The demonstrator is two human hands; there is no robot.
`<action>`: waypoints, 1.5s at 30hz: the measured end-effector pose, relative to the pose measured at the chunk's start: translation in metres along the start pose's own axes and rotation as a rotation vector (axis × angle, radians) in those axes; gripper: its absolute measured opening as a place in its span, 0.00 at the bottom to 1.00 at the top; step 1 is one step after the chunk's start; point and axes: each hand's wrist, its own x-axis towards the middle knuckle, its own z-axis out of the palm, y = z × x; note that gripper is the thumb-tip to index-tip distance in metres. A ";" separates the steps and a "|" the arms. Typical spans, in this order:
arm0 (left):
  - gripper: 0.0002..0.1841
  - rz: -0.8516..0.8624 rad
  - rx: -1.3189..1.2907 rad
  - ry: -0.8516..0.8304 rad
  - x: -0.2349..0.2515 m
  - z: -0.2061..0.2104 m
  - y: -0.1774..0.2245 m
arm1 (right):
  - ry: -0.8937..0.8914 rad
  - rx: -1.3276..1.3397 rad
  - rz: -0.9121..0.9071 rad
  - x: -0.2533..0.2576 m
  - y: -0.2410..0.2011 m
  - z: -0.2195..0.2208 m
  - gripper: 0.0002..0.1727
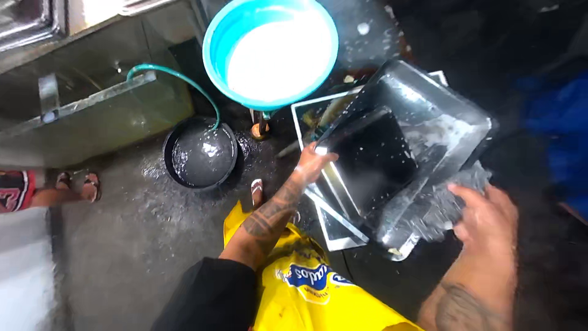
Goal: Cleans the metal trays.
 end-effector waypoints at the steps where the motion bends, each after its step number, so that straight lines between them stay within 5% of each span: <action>1: 0.31 -0.022 -0.019 -0.013 0.005 -0.003 -0.001 | -0.046 0.053 -0.103 0.005 -0.027 0.019 0.40; 6: 0.31 -0.129 0.049 -0.173 0.007 -0.018 0.011 | -0.395 0.015 -0.542 0.021 -0.160 0.173 0.40; 10: 0.34 -0.181 0.157 -0.300 0.011 -0.033 0.026 | -0.542 -0.442 -0.727 0.056 -0.226 0.319 0.38; 13: 0.35 -0.180 0.115 -0.393 0.018 -0.047 0.029 | -0.533 -0.871 -0.632 0.094 -0.216 0.397 0.41; 16: 0.35 -0.155 0.082 -0.446 0.027 -0.055 0.034 | -0.680 -1.247 -0.469 0.118 -0.183 0.426 0.39; 18: 0.33 -0.132 0.053 -0.466 0.031 -0.059 0.040 | -0.805 -1.211 -0.406 0.124 -0.175 0.434 0.32; 22: 0.28 -0.028 -0.087 -0.400 0.036 -0.054 0.052 | -1.081 -0.530 -0.105 0.111 -0.191 0.392 0.16; 26: 0.23 0.067 -0.062 -0.261 0.047 -0.029 0.057 | -0.889 0.042 -0.425 0.085 -0.193 0.283 0.19; 29: 0.24 0.140 -0.106 -0.274 0.058 -0.002 0.060 | -0.528 -0.034 -0.777 0.054 -0.151 0.199 0.24; 32: 0.18 0.253 -0.006 -0.341 0.045 0.026 0.072 | -0.156 -0.207 -0.984 0.047 -0.097 0.162 0.24; 35: 0.22 0.380 0.180 -0.374 0.006 0.052 0.081 | 0.189 -0.252 -0.955 0.097 -0.086 0.107 0.23; 37: 0.19 0.500 0.280 -0.392 -0.012 0.069 0.087 | 0.280 -0.151 -0.877 0.099 -0.073 0.080 0.22; 41: 0.18 0.543 0.373 -0.345 -0.021 0.103 0.081 | 0.372 0.058 -1.124 0.060 -0.063 0.071 0.19; 45: 0.16 0.599 0.410 -0.274 -0.050 0.121 0.077 | 0.295 0.040 -0.701 0.115 -0.036 0.031 0.19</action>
